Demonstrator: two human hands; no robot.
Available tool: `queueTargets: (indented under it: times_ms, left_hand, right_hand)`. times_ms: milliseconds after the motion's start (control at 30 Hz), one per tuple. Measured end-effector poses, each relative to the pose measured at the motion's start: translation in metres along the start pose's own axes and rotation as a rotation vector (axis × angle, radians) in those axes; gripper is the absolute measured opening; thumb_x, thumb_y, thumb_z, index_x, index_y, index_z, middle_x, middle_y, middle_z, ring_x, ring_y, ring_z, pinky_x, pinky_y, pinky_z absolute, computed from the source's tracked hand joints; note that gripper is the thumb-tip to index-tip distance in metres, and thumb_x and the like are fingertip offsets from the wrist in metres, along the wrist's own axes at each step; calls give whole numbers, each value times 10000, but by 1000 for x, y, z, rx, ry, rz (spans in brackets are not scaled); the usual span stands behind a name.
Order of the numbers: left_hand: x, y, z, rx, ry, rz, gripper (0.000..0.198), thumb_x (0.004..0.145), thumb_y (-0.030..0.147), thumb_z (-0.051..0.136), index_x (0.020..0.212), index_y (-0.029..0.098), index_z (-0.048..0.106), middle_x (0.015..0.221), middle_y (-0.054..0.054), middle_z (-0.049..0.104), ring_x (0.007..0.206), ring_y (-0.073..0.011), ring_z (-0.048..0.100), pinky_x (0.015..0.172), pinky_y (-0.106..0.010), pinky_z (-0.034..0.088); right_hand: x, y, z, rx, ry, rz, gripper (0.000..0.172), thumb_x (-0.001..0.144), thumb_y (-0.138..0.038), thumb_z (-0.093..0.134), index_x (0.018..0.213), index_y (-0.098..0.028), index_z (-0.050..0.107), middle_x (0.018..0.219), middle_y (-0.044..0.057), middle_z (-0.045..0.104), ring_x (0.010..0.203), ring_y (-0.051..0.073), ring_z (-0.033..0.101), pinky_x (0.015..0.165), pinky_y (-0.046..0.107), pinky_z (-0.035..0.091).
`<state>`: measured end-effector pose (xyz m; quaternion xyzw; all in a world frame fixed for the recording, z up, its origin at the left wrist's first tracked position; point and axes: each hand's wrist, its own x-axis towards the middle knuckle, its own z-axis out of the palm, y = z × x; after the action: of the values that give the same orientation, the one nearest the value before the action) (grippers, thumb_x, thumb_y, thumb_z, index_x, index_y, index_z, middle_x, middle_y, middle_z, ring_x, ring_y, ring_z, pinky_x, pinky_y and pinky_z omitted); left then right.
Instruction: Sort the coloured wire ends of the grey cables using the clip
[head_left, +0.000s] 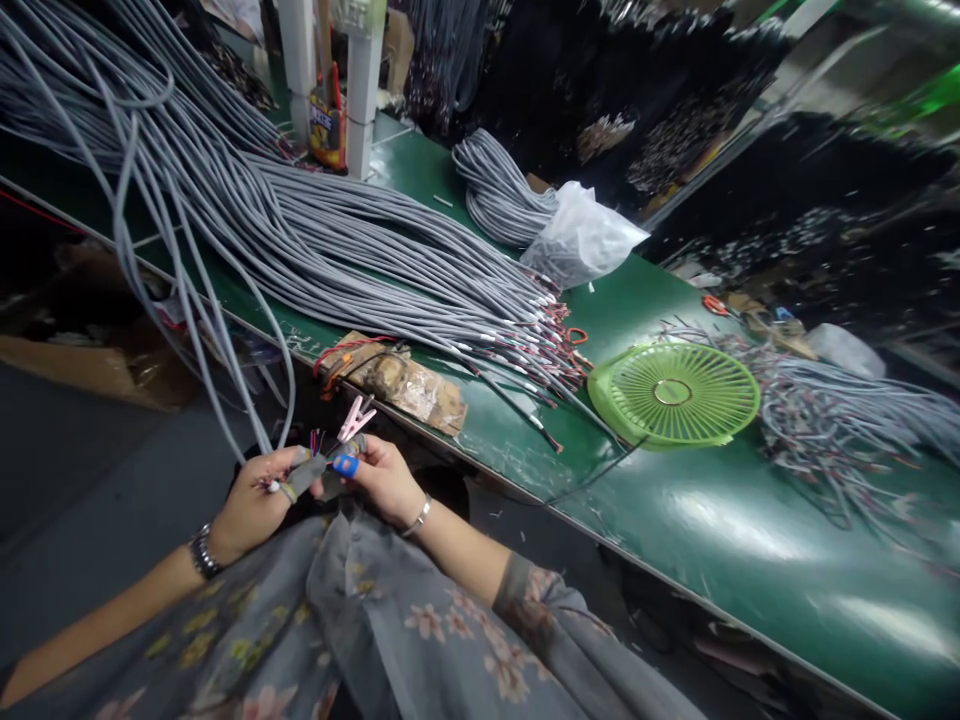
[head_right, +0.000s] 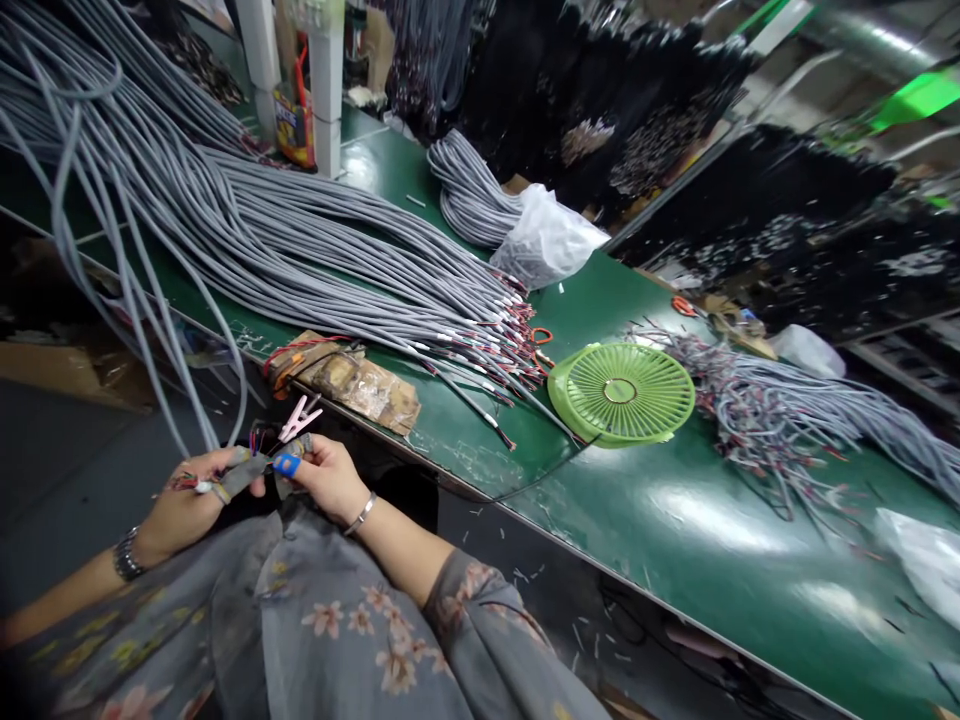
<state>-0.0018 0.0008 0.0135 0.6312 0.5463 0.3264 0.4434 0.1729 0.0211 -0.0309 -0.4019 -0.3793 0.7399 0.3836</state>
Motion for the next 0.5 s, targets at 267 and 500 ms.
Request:
queueTargets:
  times_ms: [267,500]
  left_hand:
    - [1,-7,2,79,-44,51,235,727,291,497,584,211,665,560,-4,683,540,-162,612,552,-238,467]
    - [-2,-17,10,89,48,58,166,730,278,544,624,201,645,580,-4,680,555,-159,600,544,-233,457]
  right_hand:
    - [7,-7,7,-81,-53,-32,565,488,-540,912,809,-193,602,707,-51,596,617,93,508,616,238,431]
    - [10,-2,6,-96,-13,-18,508,534,-553,879,727,-195,575,641,-51,558,572,95,477,552,232,410]
